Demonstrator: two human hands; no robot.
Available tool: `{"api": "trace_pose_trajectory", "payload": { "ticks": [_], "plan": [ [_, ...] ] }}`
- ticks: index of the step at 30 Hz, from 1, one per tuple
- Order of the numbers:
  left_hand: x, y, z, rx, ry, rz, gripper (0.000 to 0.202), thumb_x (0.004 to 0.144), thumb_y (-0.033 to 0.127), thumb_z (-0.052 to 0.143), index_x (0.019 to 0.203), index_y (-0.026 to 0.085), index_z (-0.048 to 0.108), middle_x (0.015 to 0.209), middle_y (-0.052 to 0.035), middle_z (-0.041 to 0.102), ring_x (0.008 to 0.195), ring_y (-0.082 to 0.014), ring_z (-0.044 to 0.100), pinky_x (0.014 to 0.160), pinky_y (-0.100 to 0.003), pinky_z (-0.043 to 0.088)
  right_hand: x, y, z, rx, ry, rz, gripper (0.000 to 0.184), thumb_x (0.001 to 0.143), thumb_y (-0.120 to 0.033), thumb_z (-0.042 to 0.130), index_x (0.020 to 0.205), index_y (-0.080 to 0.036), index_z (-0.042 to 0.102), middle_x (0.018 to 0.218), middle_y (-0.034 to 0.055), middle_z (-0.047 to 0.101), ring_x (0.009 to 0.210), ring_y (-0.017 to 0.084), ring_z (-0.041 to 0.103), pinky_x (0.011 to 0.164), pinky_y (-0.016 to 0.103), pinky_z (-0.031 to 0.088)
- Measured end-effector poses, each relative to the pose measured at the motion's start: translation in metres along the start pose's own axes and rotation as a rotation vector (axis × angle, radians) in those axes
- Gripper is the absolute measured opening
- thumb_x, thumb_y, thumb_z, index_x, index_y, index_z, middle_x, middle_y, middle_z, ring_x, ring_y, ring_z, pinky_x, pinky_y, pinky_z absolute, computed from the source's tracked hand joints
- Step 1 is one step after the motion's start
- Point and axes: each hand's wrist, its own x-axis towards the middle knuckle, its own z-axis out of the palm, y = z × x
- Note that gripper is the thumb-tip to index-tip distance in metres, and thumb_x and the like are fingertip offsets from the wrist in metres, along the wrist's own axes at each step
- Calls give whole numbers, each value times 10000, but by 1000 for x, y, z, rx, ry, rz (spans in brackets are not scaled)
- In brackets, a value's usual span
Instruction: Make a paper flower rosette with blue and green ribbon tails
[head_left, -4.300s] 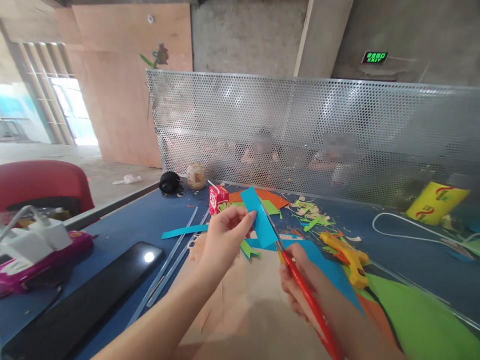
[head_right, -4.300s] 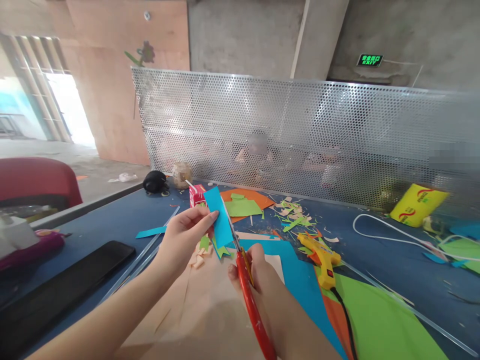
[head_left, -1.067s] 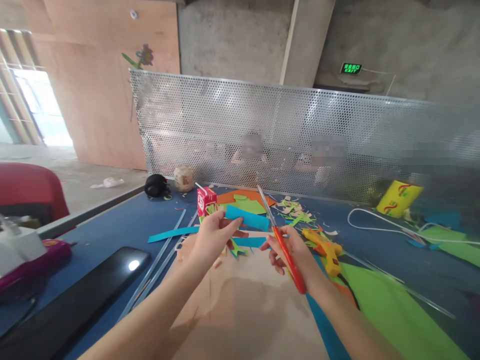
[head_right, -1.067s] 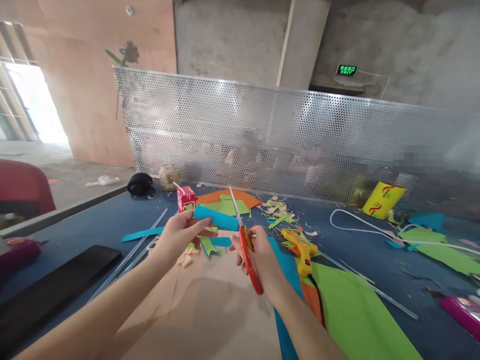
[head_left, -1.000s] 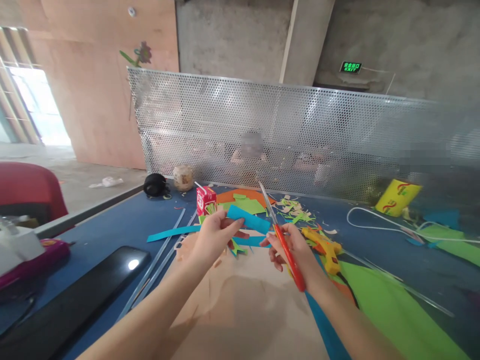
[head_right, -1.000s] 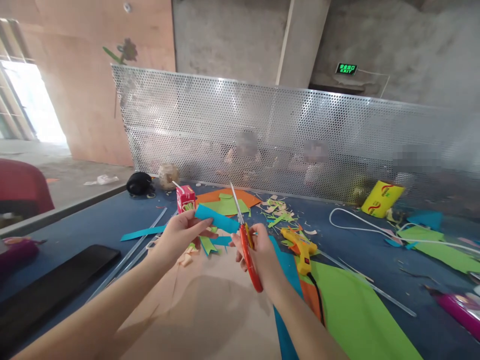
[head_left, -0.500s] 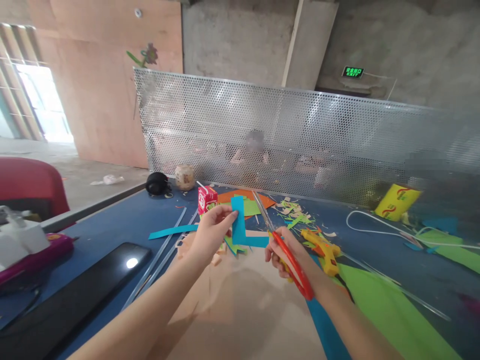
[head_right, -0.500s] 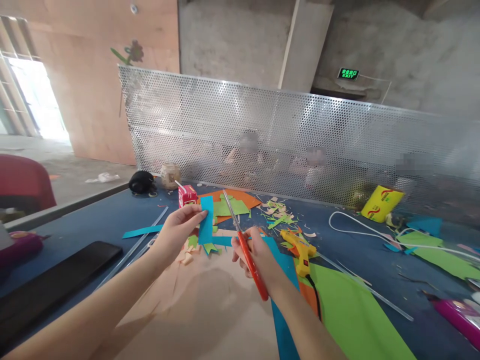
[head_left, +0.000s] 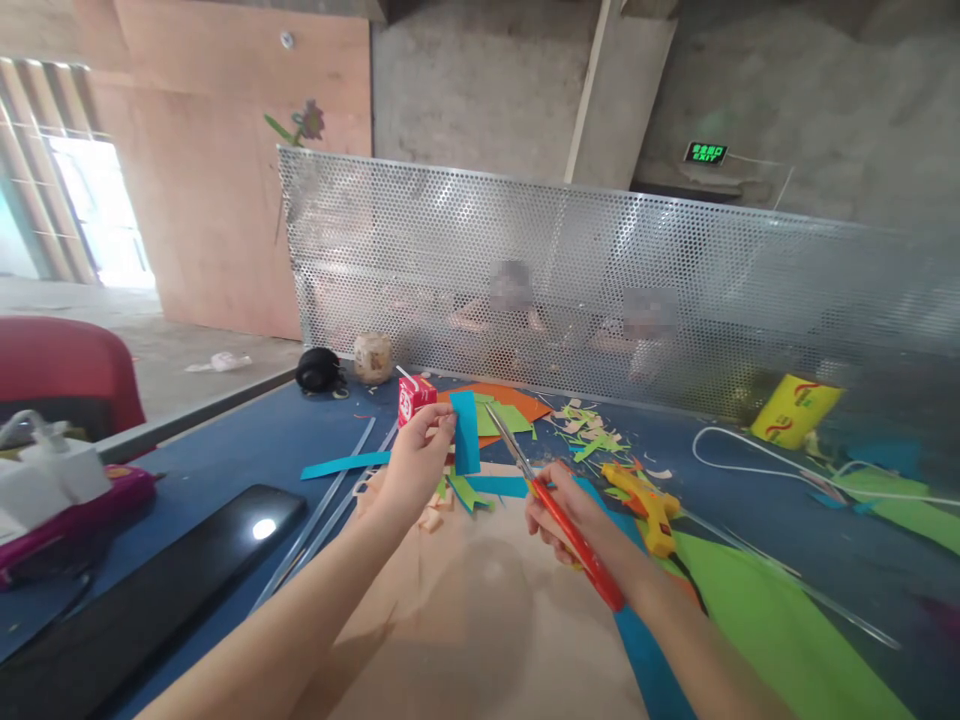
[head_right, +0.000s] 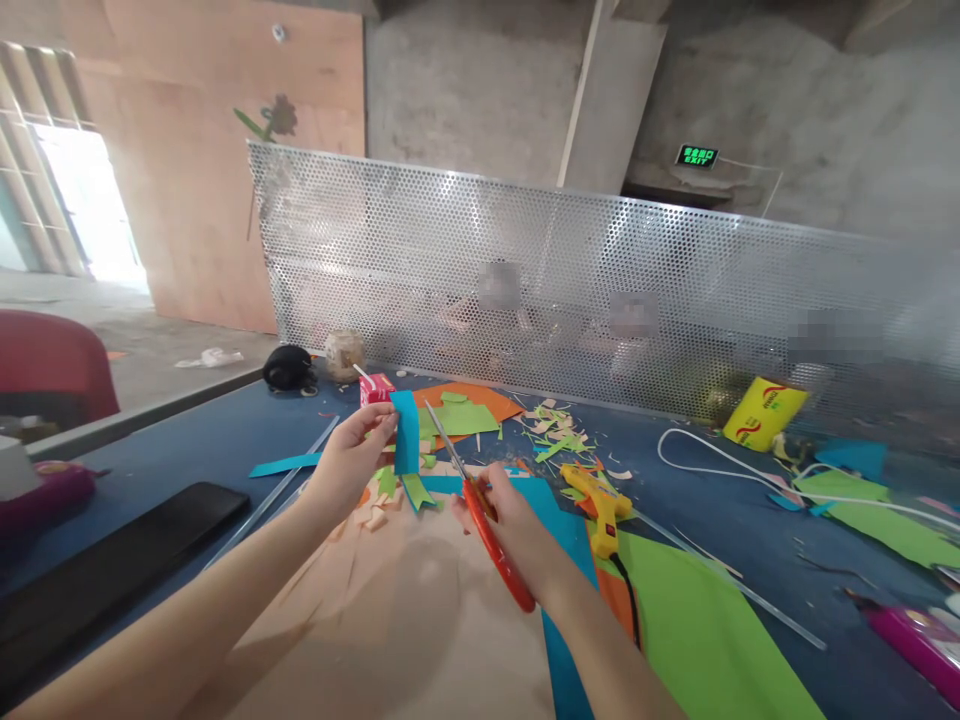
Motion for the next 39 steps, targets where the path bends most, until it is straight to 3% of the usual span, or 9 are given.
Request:
{"api": "trace_pose_trajectory", "payload": {
  "ticks": [6, 12, 19, 26, 39],
  "plan": [
    [1, 0, -2, 83, -10, 31, 253, 726, 440, 509, 768, 191, 508, 603, 41, 477, 539, -110, 493, 514, -244, 430, 5, 8, -2, -85, 1, -15, 265, 802, -423, 542, 799, -246, 344, 669, -52, 465, 456, 65, 334, 366, 163, 262],
    [2, 0, -2, 217, -74, 67, 226, 739, 352, 502, 820, 157, 580, 605, 19, 529, 514, -104, 473, 478, -223, 385, 5, 8, -4, -159, 42, 21, 292, 775, -431, 563, 782, -241, 342, 660, -69, 463, 433, 58, 317, 382, 173, 278],
    [6, 1, -9, 385, -131, 178, 220, 762, 261, 470, 852, 172, 651, 803, -35, 673, 735, -151, 586, 687, -267, 446, 2, 1, -10, -244, 87, 34, 326, 748, -434, 587, 741, -232, 331, 578, -92, 353, 448, 65, 322, 412, 172, 296],
    [6, 7, -10, 521, -187, 240, 226, 755, 307, 520, 854, 193, 687, 862, -41, 704, 787, -184, 613, 729, -294, 451, -3, -9, -13, -254, 68, 25, 309, 757, -433, 569, 747, -231, 335, 578, -89, 368, 456, 72, 316, 419, 181, 293],
    [7, 1, -9, 526, -185, 242, 274, 775, 336, 482, 873, 177, 681, 847, -47, 702, 768, -182, 619, 696, -292, 468, -5, -11, -12, -189, 39, 64, 311, 745, -391, 591, 751, -223, 330, 591, -86, 368, 474, 63, 307, 390, 148, 263]
  ]
}}
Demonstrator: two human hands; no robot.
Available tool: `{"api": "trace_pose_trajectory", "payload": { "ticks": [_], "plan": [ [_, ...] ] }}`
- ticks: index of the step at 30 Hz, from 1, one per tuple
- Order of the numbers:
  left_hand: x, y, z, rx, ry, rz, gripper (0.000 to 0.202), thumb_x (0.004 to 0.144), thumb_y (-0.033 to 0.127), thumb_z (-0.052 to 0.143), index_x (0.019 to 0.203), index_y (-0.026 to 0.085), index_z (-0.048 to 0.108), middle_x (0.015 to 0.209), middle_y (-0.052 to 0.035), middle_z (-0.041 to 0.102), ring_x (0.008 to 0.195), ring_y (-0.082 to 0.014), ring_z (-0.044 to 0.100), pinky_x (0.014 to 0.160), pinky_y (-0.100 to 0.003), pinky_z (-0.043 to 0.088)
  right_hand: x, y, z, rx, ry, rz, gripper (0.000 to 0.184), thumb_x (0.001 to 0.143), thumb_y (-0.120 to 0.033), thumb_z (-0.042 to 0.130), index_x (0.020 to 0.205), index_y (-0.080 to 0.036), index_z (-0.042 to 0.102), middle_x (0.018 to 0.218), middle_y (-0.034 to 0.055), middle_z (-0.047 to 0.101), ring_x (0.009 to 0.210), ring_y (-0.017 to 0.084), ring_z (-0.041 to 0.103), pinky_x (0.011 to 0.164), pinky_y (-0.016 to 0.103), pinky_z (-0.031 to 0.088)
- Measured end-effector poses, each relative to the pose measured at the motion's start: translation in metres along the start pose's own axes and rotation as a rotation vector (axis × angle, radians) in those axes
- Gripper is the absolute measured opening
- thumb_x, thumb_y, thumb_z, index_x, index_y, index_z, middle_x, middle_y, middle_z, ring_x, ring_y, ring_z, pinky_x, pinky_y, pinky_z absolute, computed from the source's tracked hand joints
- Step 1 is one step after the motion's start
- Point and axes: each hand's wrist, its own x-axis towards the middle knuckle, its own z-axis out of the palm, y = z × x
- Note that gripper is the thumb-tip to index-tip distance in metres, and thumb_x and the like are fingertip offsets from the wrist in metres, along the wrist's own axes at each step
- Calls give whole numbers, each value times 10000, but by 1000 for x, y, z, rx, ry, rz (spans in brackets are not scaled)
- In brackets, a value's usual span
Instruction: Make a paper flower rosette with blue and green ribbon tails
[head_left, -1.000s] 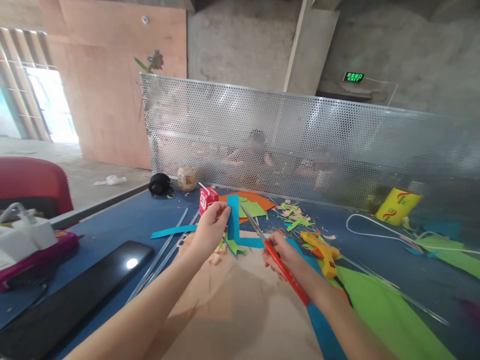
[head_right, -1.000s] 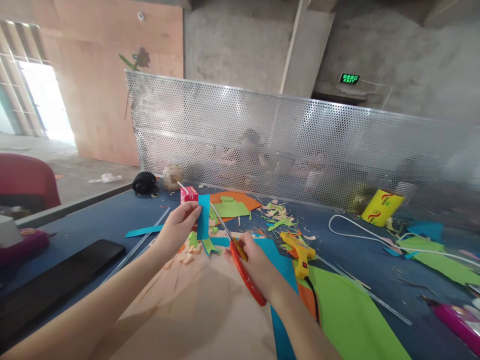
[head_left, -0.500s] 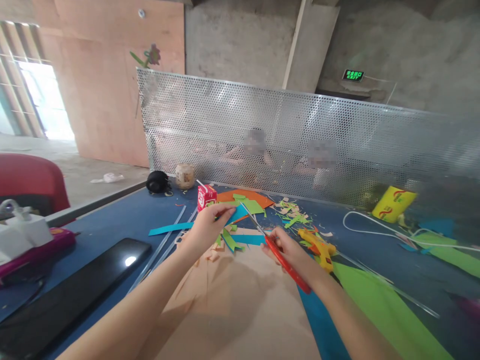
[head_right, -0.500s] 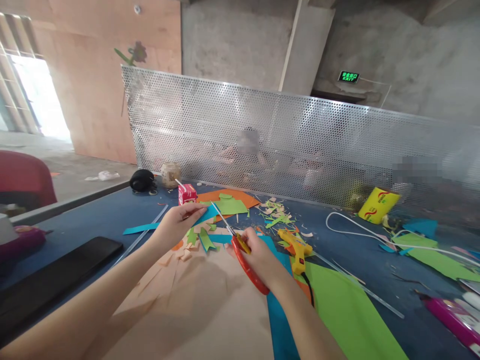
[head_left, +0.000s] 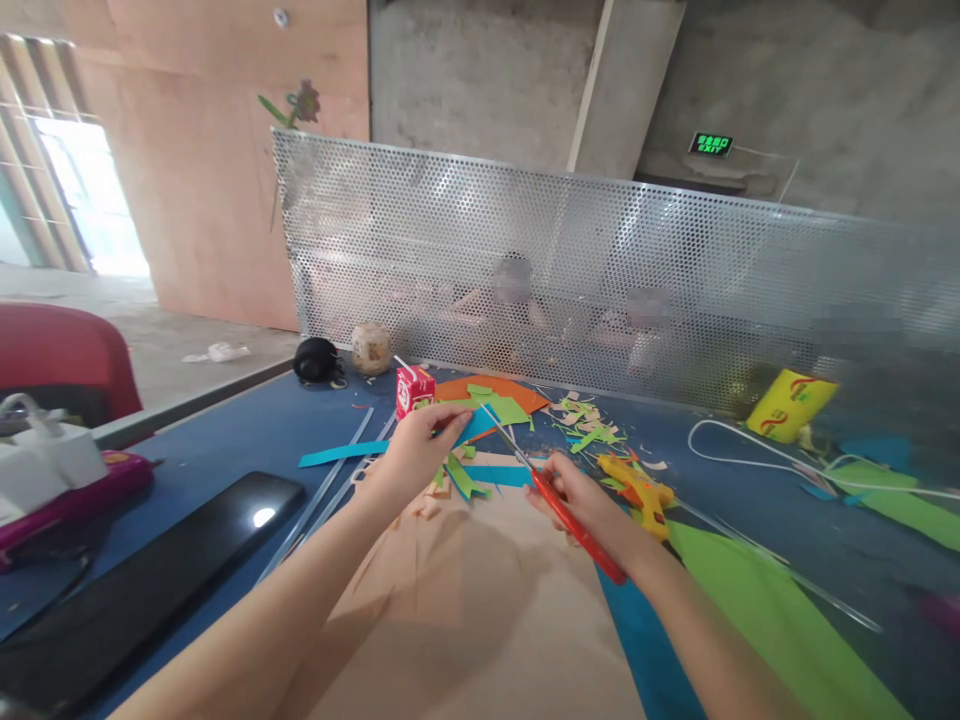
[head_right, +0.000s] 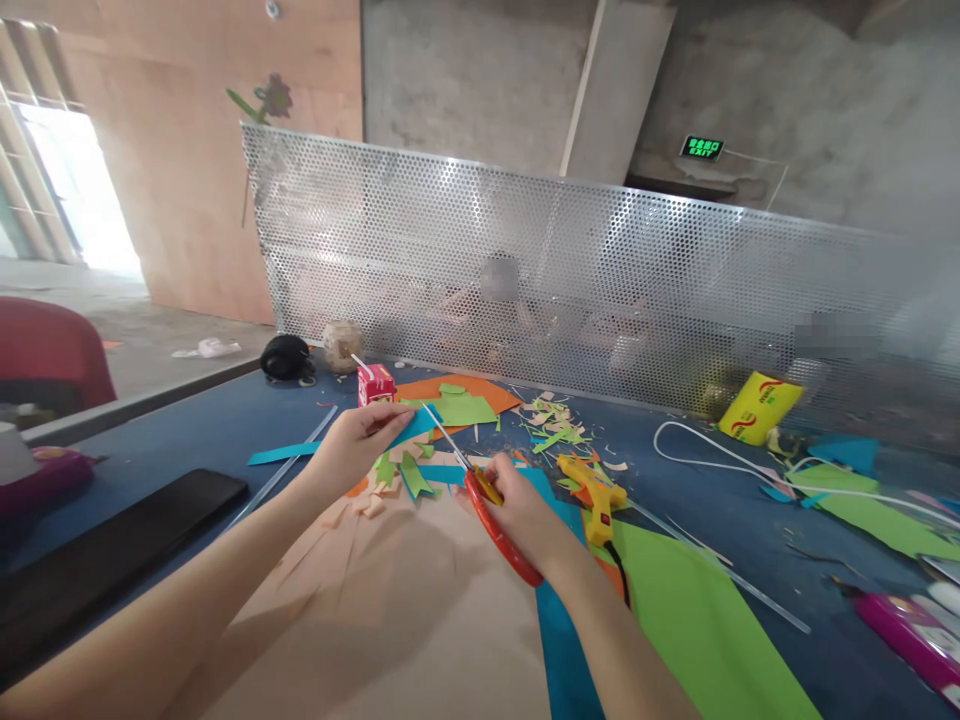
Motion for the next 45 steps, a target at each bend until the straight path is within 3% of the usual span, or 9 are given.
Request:
{"api": "trace_pose_trajectory", "payload": {
  "ticks": [24, 37, 45],
  "plan": [
    [-3, 5, 1, -53, -3, -64, 292, 769, 363, 475, 831, 166, 682, 735, -31, 673, 644, -149, 554, 590, -255, 418, 1, 0, 1, -12, -16, 23, 295, 775, -442, 534, 761, -233, 326, 598, -79, 372, 452, 68, 296, 378, 158, 225],
    [-3, 3, 2, -108, 10, -81, 265, 751, 358, 497, 799, 182, 690, 735, -22, 677, 661, -153, 566, 606, -256, 427, 1, -2, 2, 0, -15, 32, 321, 765, -481, 529, 753, -236, 323, 576, -79, 362, 427, 70, 297, 373, 168, 211],
    [-2, -1, 4, -131, 59, -112, 281, 757, 362, 491, 824, 176, 690, 774, -36, 688, 728, -175, 580, 628, -269, 442, 1, 1, 4, 11, -32, -36, 282, 797, -459, 497, 787, -239, 322, 625, -76, 384, 501, 89, 402, 470, 211, 306]
  ]
}}
